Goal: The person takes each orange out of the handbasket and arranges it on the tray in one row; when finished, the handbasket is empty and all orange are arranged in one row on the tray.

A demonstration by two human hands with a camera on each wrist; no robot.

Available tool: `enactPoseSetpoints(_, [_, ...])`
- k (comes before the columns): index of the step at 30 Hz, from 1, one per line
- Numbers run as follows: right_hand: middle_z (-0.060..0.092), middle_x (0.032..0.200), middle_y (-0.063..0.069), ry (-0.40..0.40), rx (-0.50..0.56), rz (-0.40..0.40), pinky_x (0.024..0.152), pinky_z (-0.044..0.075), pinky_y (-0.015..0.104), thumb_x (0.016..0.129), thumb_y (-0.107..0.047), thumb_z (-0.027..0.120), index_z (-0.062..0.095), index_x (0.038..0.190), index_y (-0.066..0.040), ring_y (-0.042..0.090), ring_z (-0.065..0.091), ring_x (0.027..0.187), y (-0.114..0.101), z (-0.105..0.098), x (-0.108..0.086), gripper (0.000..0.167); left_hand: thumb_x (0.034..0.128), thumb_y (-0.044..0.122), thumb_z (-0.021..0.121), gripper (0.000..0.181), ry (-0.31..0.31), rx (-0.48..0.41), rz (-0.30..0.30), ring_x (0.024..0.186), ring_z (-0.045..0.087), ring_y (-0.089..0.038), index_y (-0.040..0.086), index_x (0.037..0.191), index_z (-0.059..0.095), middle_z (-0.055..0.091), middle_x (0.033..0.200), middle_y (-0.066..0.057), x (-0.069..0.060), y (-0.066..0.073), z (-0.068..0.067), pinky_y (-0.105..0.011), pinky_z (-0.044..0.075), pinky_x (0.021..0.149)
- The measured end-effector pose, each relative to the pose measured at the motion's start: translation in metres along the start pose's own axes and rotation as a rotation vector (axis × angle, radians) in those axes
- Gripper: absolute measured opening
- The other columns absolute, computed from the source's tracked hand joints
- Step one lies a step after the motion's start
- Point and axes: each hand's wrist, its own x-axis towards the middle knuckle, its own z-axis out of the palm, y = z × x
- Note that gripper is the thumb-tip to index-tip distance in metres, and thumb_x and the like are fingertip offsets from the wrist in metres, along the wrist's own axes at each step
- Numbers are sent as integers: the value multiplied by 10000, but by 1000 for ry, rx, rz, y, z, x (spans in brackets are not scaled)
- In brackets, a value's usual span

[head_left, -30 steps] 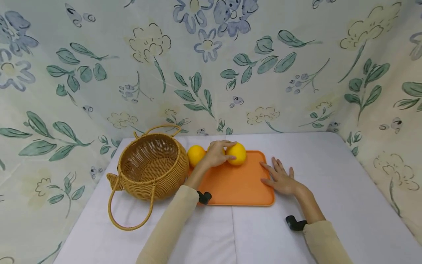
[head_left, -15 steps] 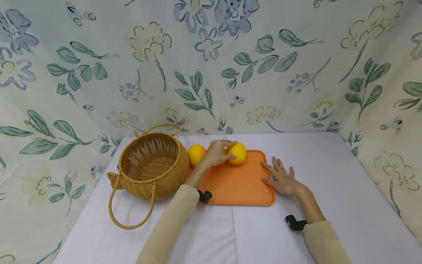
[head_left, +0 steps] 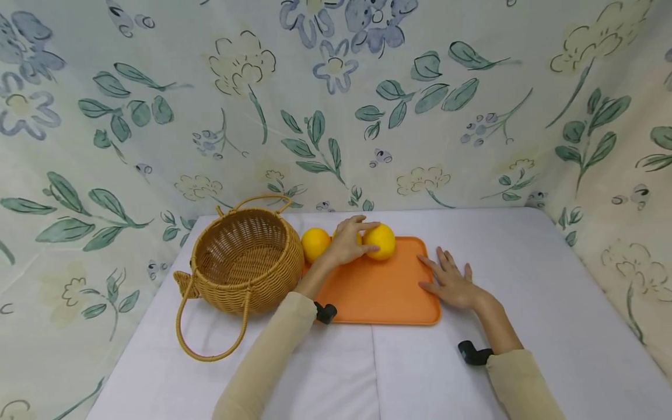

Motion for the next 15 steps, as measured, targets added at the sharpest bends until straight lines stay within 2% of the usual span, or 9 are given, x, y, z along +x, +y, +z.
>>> enactPoseSetpoints(9, [-59, 1682, 353, -43, -46, 28, 1104, -146, 835, 1035, -482, 564, 274, 1635, -136, 584, -72, 1538, -6, -9, -5, 751, 912, 361, 796, 584, -5, 77, -14, 1557, 266, -398, 287, 1461, 610, 315, 1677, -175, -2, 0, 1, -607, 153, 1266])
enactPoseSetpoints(15, [-71, 1684, 350, -45, 27, 28, 1124, -141, 816, 1011, -489, 611, 277, 1637, -119, 578, -79, 1541, 0, -18, -12, 800, 967, 376, 731, 517, 31, 117, 6, 1562, 228, -445, 296, 1462, 607, 220, 1707, -208, -4, 7, -6, -652, 177, 1251])
